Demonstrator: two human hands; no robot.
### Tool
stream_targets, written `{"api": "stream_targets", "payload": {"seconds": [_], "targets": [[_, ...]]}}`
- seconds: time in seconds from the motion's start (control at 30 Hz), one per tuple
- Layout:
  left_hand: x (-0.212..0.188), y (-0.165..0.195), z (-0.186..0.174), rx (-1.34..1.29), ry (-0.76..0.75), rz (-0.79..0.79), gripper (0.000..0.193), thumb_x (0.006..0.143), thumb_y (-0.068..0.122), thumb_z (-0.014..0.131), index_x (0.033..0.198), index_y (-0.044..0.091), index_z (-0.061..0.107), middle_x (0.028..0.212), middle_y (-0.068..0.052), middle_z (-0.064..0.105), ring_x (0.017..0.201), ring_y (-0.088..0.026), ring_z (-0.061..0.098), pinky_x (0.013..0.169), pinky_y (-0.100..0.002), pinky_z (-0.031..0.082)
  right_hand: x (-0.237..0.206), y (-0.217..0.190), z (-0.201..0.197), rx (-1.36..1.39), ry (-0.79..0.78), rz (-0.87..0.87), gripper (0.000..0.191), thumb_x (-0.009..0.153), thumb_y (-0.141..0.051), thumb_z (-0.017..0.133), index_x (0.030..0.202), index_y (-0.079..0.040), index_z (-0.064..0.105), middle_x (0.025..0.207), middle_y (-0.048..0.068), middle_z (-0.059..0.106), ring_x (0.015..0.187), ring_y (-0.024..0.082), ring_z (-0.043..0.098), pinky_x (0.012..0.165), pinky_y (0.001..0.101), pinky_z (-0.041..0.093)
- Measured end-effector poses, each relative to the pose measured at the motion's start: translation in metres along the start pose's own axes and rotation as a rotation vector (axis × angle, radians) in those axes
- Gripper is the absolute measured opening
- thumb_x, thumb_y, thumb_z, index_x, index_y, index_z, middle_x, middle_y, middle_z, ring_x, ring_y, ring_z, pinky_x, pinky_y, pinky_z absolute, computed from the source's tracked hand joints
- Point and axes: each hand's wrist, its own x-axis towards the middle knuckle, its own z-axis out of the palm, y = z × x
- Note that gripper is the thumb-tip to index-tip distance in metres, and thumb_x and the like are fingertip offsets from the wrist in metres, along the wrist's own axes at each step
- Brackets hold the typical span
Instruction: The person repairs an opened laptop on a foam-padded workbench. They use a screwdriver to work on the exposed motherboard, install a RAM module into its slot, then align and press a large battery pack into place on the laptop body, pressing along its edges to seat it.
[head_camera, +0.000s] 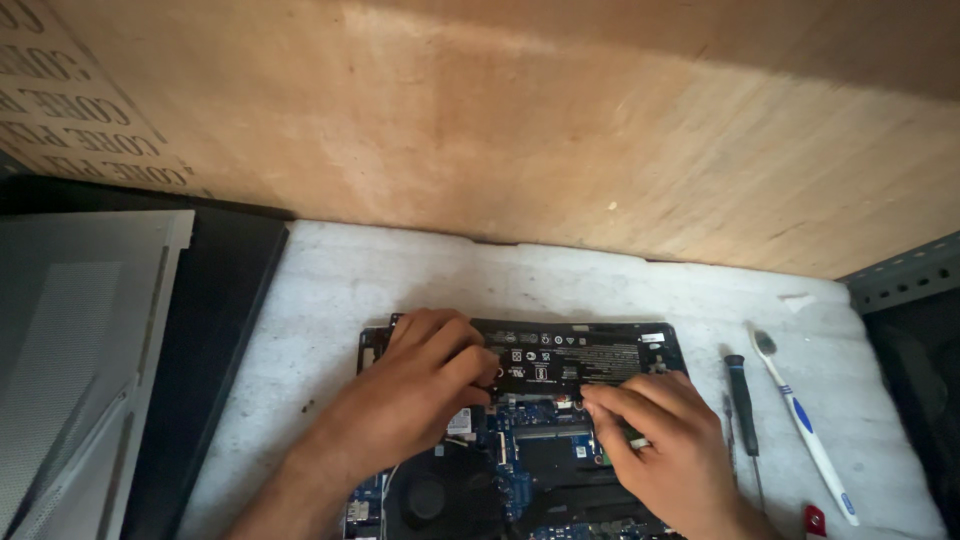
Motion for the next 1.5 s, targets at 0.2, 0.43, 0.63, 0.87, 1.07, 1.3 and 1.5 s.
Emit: {"api": "stream_targets", "payload": {"seconds": [0.2,0.43,0.63,0.87,1.07,1.3,1.5], "targets": [[0.0,-0.001,-0.002,-0.005,0.03,0.039,0.032,0.08,0.009,0.078,0.106,0.007,0.06,0.108,-0.01,0.059,0.11,-0.035,0.055,0.094,-0.045,0.045,0.002,-0.001,0.0,-0.004,0.025,-0.024,0.021,0.075,-0.007,0.081,0.095,-0.011,0.076,0.076,0.003,0.067,0.069,0.023,0.06,0.063,0.0347,0.049],[0.0,-0.003,-0.001,0.019,0.005,0.009,0.032,0.08,0.01,0.079,0.106,0.007,0.061,0.11,-0.01,0.06,0.11,-0.036,0.055,0.094,-0.044,0.045,0.002,-0.002,0.0,0.005,0.021,-0.031,0.021,0.075,-0.007,0.081,0.095,-0.01,0.076,0.076,0.004,0.066,0.07,0.024,0.061,0.064,0.0349,0.049],[-0.002,-0.002,-0.001,0.022,0.019,0.026,0.034,0.079,0.01,0.079,0.108,0.007,0.061,0.111,-0.011,0.06,0.112,-0.036,0.055,0.095,-0.045,0.046,0.0,-0.001,0.0,0.001,0.041,-0.032,0.02,0.076,-0.008,0.08,0.096,-0.011,0.076,0.079,0.002,0.068,0.074,0.023,0.063,0.066,0.0332,0.051],[-0.001,-0.002,0.001,-0.004,0.003,-0.007,0.033,0.08,0.008,0.078,0.108,0.006,0.061,0.112,-0.011,0.06,0.113,-0.036,0.055,0.094,-0.044,0.046,0.0,-0.002,-0.002,0.004,0.017,-0.006,0.02,0.076,-0.008,0.08,0.096,-0.012,0.076,0.08,0.002,0.069,0.074,0.022,0.064,0.067,0.0336,0.051],[-0.002,0.0,-0.002,-0.014,0.028,0.021,0.031,0.08,0.008,0.079,0.105,0.008,0.06,0.112,-0.01,0.06,0.113,-0.035,0.055,0.095,-0.044,0.046,-0.001,-0.001,-0.005,-0.006,0.027,-0.006,0.021,0.075,-0.008,0.08,0.096,-0.011,0.076,0.08,0.002,0.069,0.075,0.023,0.063,0.067,0.0338,0.051],[-0.001,-0.002,0.001,0.023,0.022,0.044,0.032,0.078,0.009,0.079,0.104,0.007,0.06,0.111,-0.01,0.06,0.116,-0.035,0.054,0.096,-0.046,0.045,0.002,0.001,-0.007,-0.036,0.003,0.065,0.019,0.078,-0.013,0.081,0.097,-0.013,0.078,0.079,0.003,0.069,0.074,0.023,0.063,0.067,0.0341,0.051],[-0.002,-0.001,0.002,-0.024,0.01,0.0,0.03,0.08,0.009,0.079,0.102,0.008,0.059,0.111,-0.01,0.06,0.116,-0.034,0.055,0.096,-0.046,0.045,0.013,0.018,-0.032,-0.079,-0.243,0.018,0.073,0.069,-0.029,0.084,0.135,-0.009,0.06,0.129,0.016,0.06,0.118,0.037,0.054,0.099,0.0481,0.039]]}}
